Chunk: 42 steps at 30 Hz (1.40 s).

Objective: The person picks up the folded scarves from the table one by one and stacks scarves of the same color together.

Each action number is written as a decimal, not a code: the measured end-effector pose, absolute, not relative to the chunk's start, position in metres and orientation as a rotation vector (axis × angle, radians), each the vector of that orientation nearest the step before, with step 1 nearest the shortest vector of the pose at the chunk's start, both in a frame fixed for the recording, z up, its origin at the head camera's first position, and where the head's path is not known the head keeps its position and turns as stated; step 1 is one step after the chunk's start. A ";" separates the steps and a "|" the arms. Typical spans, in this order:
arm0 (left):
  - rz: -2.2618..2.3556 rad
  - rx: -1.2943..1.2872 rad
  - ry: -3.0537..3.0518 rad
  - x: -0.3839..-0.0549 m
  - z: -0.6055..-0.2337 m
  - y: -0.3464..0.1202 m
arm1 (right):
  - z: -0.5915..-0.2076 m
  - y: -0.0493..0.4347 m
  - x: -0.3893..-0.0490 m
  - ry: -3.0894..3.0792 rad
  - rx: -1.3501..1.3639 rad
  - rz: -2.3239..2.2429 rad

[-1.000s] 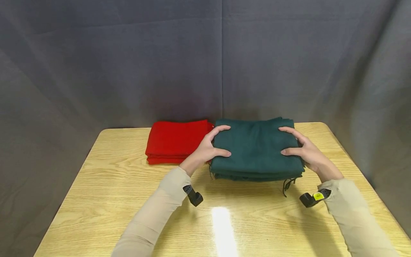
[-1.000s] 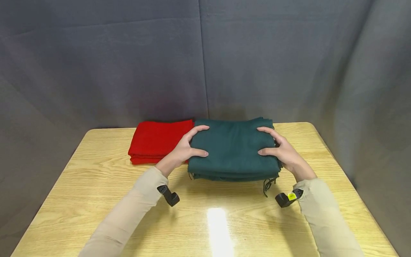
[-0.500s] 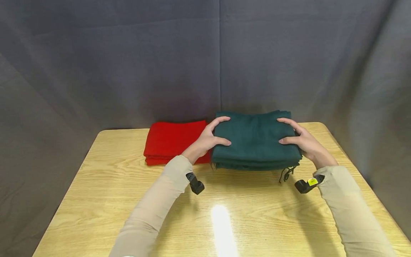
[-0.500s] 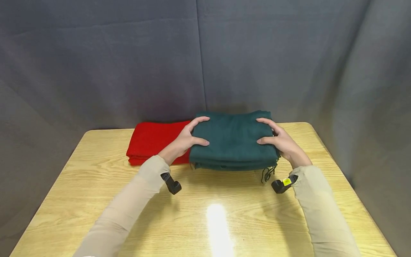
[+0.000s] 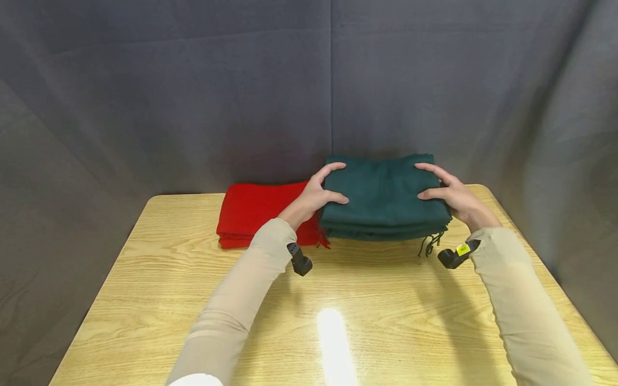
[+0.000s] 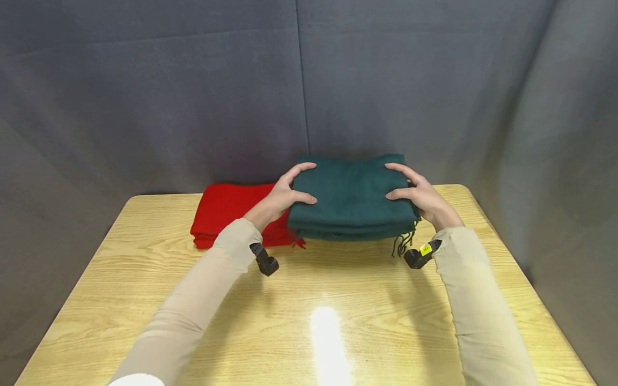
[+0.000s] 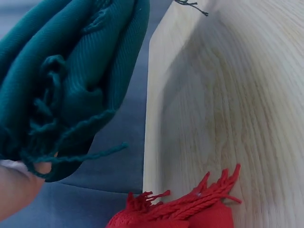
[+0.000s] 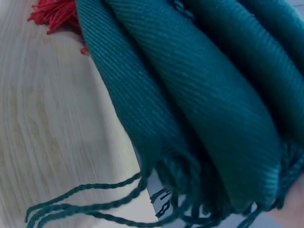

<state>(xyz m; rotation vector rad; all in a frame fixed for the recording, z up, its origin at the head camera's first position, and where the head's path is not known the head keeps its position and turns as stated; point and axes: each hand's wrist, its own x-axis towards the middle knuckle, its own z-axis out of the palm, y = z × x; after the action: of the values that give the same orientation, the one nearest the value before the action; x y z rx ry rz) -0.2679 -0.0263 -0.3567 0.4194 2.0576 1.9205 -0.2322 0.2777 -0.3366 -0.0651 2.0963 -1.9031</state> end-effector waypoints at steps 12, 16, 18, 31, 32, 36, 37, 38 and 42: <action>1.961 0.297 2.148 -0.273 -0.375 -0.018 | -0.345 0.281 -0.250 2.132 0.005 -1.863; 1.974 0.266 2.153 -0.272 -0.382 -0.015 | -0.352 0.281 -0.252 2.125 0.014 -1.848; 1.981 0.245 2.155 -0.272 -0.386 -0.014 | -0.355 0.281 -0.253 2.128 0.020 -1.842; 2.010 0.200 2.077 -0.277 -0.412 -0.020 | -0.383 0.275 -0.261 2.166 0.100 -1.814; 2.012 0.193 2.070 -0.277 -0.414 -0.020 | -0.386 0.274 -0.261 2.151 0.106 -1.828; 1.998 0.160 2.060 -0.274 -0.424 -0.020 | -0.397 0.272 -0.261 2.174 0.122 -1.825; 1.993 0.150 2.057 -0.274 -0.426 -0.020 | -0.401 0.272 -0.261 2.164 0.128 -1.838; 1.994 0.142 2.049 -0.276 -0.432 -0.020 | -0.403 0.271 -0.261 2.161 0.132 -1.846; 1.957 0.103 2.057 -0.274 -0.438 -0.017 | -0.412 0.269 -0.261 2.188 0.146 -1.849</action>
<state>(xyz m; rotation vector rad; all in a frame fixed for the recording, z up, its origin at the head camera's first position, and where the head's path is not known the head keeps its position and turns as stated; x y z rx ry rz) -0.2741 -0.0171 -0.4375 0.1034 2.0572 1.9569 -0.2607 0.2687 -0.4120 0.1458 2.1883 -1.8491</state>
